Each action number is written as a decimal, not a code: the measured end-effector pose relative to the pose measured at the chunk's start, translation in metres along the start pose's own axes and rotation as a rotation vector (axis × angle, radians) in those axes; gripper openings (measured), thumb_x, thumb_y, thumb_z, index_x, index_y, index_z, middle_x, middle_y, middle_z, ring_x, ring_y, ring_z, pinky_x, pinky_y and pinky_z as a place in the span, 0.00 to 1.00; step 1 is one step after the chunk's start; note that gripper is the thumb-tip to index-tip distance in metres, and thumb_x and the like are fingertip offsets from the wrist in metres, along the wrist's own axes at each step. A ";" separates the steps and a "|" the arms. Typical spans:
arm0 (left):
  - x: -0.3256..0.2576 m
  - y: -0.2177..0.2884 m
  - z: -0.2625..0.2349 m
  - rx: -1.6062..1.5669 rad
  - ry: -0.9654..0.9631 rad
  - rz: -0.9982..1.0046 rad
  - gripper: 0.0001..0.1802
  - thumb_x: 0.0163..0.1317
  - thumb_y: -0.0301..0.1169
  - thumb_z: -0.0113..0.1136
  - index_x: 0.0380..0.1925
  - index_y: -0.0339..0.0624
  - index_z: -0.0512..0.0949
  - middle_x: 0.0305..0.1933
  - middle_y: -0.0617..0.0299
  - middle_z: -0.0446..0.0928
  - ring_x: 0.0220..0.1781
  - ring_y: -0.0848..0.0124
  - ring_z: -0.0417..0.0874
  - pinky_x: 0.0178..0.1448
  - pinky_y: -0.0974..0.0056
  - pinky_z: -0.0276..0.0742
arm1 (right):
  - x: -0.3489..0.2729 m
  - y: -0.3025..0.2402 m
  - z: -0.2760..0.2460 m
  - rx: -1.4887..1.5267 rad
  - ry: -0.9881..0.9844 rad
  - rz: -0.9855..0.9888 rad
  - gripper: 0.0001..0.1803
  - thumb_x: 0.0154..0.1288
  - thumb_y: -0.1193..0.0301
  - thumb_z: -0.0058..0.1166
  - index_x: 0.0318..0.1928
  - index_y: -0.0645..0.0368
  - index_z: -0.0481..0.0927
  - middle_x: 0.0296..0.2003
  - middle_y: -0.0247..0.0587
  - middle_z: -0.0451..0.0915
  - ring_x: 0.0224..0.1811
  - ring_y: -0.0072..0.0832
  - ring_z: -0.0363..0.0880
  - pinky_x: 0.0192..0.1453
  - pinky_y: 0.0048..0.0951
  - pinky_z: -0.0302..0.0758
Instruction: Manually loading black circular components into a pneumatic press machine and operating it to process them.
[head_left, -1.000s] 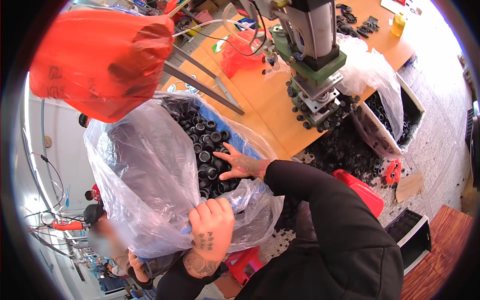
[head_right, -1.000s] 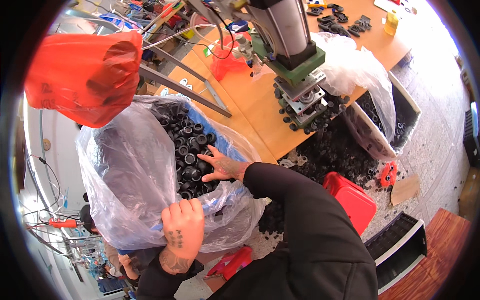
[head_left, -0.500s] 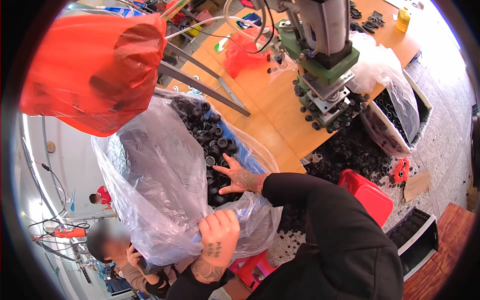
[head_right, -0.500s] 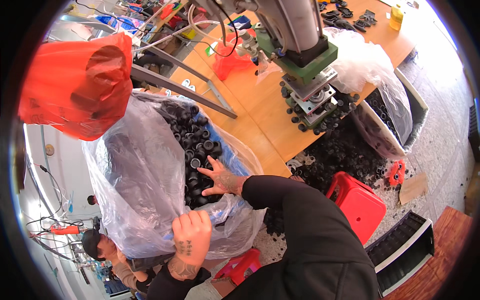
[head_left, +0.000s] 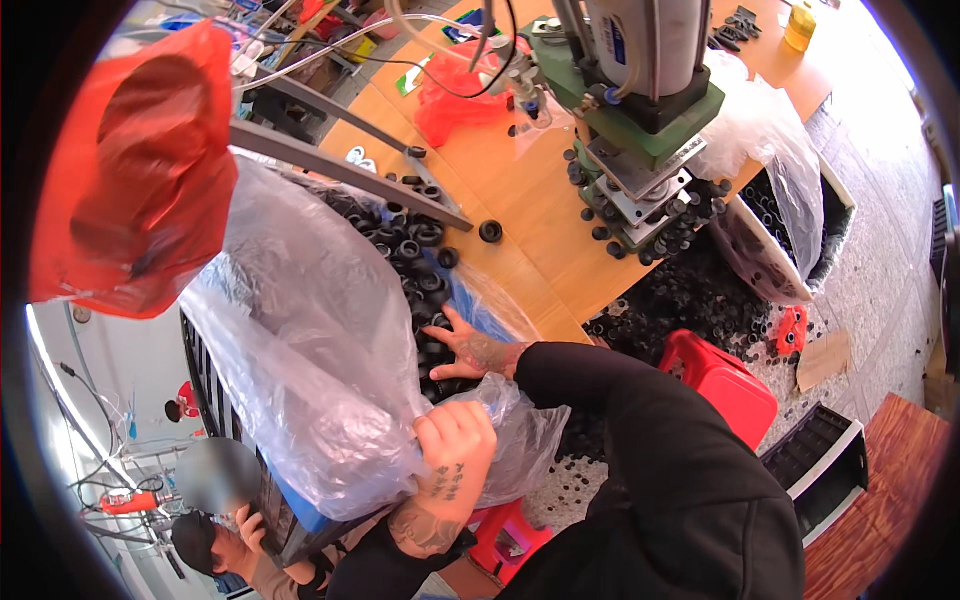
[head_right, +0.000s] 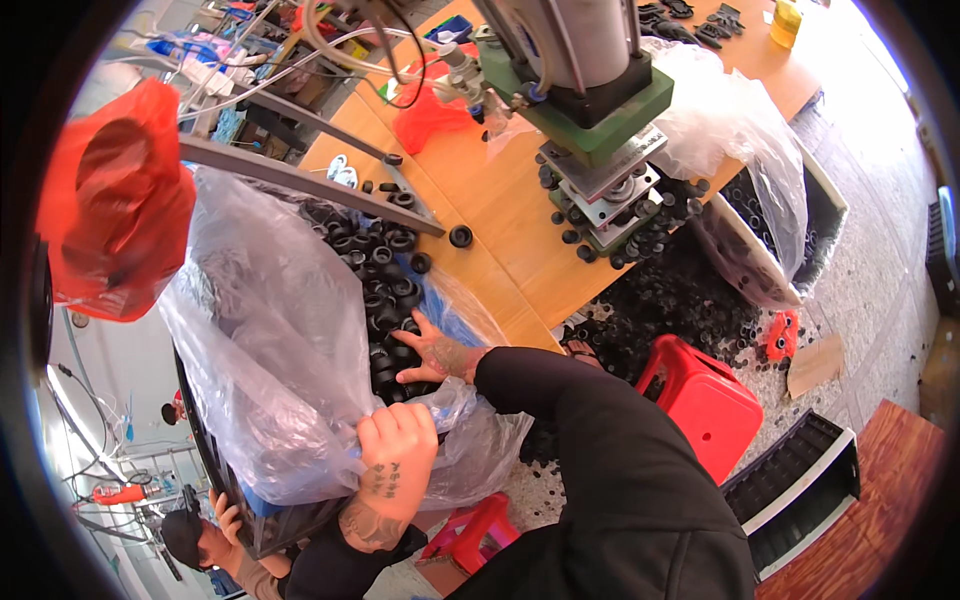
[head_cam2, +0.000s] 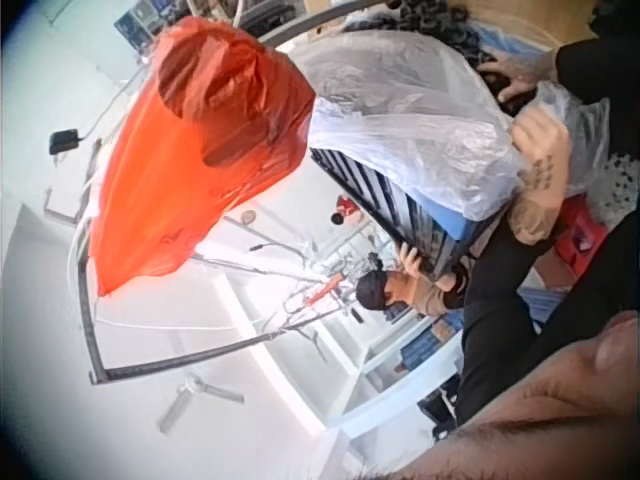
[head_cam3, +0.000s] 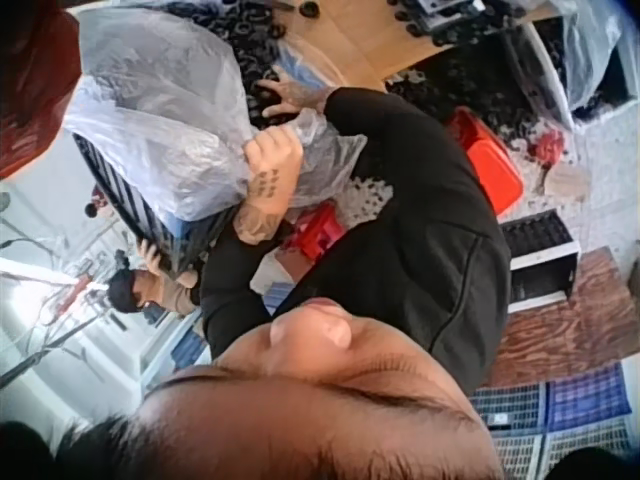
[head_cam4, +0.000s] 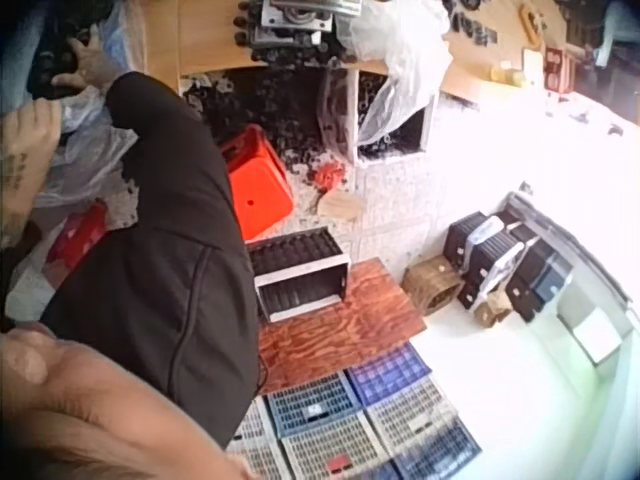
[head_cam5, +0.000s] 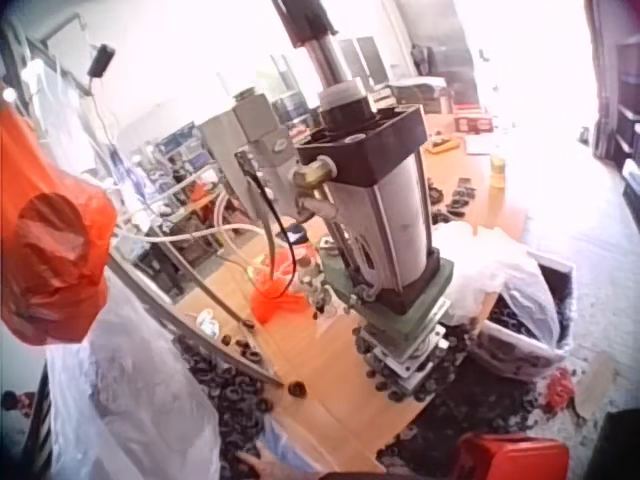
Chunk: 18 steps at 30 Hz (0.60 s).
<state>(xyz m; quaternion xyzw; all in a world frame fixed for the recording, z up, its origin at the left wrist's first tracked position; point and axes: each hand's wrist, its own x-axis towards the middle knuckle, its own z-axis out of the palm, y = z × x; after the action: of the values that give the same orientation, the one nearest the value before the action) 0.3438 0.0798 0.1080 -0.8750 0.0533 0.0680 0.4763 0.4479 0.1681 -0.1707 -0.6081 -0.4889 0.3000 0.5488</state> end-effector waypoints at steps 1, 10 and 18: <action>0.001 0.000 0.002 0.006 0.015 -0.001 0.04 0.53 0.28 0.62 0.25 0.45 0.75 0.26 0.63 0.68 0.32 0.65 0.73 0.43 0.56 0.71 | 0.000 0.002 0.000 0.000 0.009 0.008 0.60 0.60 0.36 0.72 0.84 0.51 0.60 0.82 0.81 0.36 0.84 0.74 0.48 0.86 0.56 0.56; 0.016 0.005 0.004 0.015 0.056 0.003 0.05 0.53 0.27 0.62 0.24 0.45 0.74 0.25 0.63 0.66 0.31 0.65 0.72 0.42 0.56 0.69 | 0.007 0.059 0.019 0.083 0.040 -0.149 0.60 0.62 0.39 0.73 0.84 0.54 0.58 0.83 0.77 0.39 0.84 0.70 0.52 0.86 0.52 0.57; 0.027 0.012 0.003 -0.020 0.036 -0.050 0.07 0.53 0.27 0.62 0.22 0.47 0.73 0.24 0.64 0.65 0.31 0.66 0.71 0.41 0.57 0.68 | 0.023 0.088 0.023 0.125 0.266 0.112 0.62 0.56 0.42 0.77 0.82 0.51 0.57 0.78 0.79 0.51 0.82 0.72 0.53 0.86 0.58 0.56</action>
<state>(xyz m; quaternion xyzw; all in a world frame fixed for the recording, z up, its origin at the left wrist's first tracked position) 0.3687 0.0752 0.0922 -0.8819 0.0391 0.0409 0.4680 0.4585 0.2049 -0.2558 -0.6334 -0.3577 0.2768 0.6279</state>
